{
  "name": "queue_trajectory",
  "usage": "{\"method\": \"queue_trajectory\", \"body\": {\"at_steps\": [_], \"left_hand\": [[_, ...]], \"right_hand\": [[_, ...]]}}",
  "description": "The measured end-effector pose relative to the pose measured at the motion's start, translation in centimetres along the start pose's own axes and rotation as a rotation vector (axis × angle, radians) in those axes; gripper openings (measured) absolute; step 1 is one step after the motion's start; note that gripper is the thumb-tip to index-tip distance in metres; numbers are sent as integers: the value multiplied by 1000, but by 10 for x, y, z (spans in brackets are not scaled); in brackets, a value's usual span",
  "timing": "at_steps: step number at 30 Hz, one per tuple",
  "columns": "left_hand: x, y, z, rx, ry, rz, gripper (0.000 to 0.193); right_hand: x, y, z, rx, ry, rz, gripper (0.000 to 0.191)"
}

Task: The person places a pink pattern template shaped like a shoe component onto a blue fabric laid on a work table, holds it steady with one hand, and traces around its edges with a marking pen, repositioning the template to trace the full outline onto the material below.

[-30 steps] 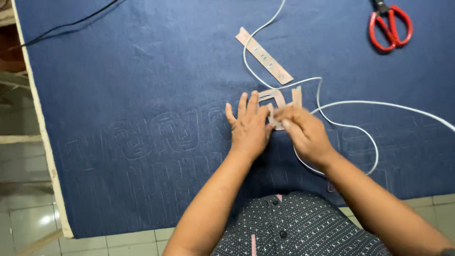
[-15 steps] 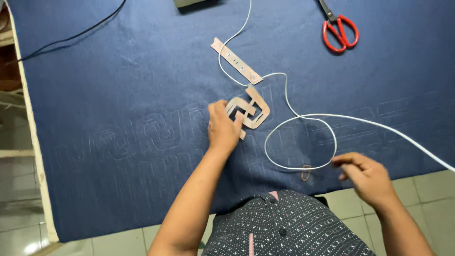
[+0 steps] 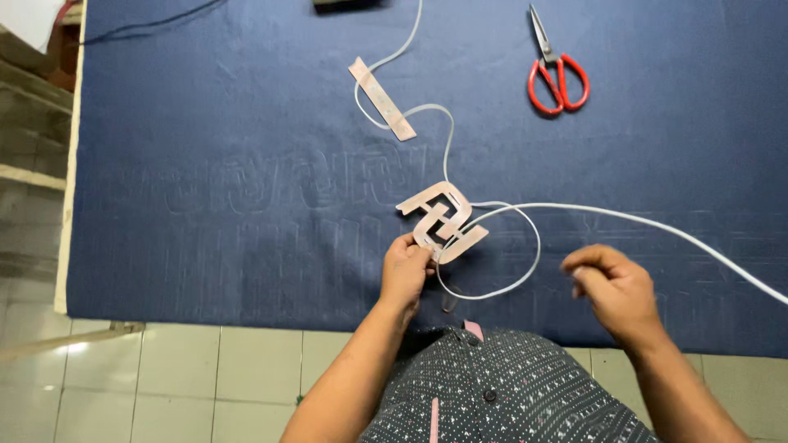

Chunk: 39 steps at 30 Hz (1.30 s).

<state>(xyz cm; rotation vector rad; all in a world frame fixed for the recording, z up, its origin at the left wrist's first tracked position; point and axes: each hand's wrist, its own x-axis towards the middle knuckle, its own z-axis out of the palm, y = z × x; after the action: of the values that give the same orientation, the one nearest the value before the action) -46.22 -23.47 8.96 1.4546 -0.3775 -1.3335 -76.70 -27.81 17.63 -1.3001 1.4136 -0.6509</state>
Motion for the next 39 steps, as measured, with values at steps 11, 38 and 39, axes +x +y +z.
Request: {"method": "queue_trajectory", "body": {"at_steps": [11, 38, 39], "left_hand": [[-4, -1, 55, -261, -12, -8, 21], [18, 25, 7, 493, -225, -13, 20], [17, 31, 4, 725, -173, 84, 20]], "right_hand": [[29, -50, 78, 462, -1083, 103, 78], [130, -4, 101, -35, -79, 16, 33], [136, -5, 95, -84, -27, 3, 33]]}}
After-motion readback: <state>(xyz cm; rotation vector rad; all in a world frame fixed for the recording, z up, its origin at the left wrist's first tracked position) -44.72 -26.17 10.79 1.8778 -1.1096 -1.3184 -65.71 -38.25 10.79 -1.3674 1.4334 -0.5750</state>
